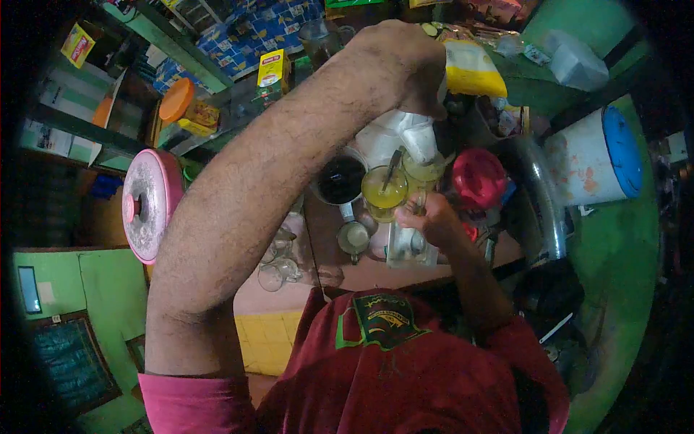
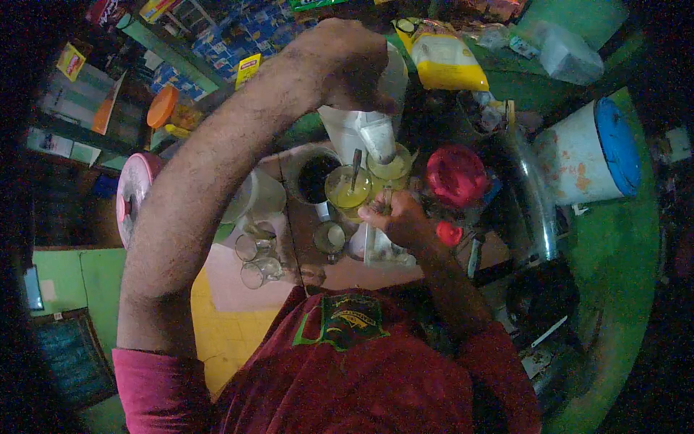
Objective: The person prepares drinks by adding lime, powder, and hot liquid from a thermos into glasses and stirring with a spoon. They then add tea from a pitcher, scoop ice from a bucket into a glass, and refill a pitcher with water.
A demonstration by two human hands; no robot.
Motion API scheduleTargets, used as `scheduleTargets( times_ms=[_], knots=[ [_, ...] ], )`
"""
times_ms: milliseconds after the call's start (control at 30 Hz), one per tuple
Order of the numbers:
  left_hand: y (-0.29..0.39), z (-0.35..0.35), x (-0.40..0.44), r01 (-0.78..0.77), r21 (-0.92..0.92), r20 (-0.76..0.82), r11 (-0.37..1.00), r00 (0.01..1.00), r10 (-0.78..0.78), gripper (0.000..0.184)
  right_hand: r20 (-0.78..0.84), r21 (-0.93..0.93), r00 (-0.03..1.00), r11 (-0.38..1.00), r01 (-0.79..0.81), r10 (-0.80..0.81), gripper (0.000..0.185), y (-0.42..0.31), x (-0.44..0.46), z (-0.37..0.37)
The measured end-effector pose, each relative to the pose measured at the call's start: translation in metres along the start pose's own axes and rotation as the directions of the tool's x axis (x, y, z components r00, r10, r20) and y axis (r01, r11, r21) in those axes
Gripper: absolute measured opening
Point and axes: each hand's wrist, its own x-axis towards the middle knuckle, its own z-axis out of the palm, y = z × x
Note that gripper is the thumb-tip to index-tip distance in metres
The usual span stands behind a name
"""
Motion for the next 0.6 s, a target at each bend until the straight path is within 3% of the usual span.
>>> scheduleTargets(
  times_ms=[233, 333, 433, 600],
  knots=[
    [0.009, -0.026, 0.008, -0.002, 0.009, 0.164, 1.0, 0.986, 0.0, 0.047, -0.019, -0.01, 1.0, 1.0, -0.016, 0.016, 0.027, 0.013, 0.004, -0.002],
    [0.008, -0.051, -0.001, 0.002, -0.191, 0.241, 0.982, 0.969, 0.045, 0.031, 0.015, -0.018, 0.998, 0.998, -0.067, 0.067, 0.033, 0.025, 0.007, -0.003],
    [0.01, -0.049, 0.009, 0.101, -0.207, 0.329, 0.973, 0.944, -0.028, 0.035, 0.03, -0.064, 0.993, 0.992, -0.113, 0.115, 0.032, 0.029, 0.008, -0.001],
    [0.007, -0.046, 0.01, 0.046, -0.153, 0.323, 0.987, 0.946, 0.006, 0.037, 0.021, -0.013, 0.994, 0.994, -0.104, 0.105, 0.032, 0.029, 0.007, 0.001]
  ],
)
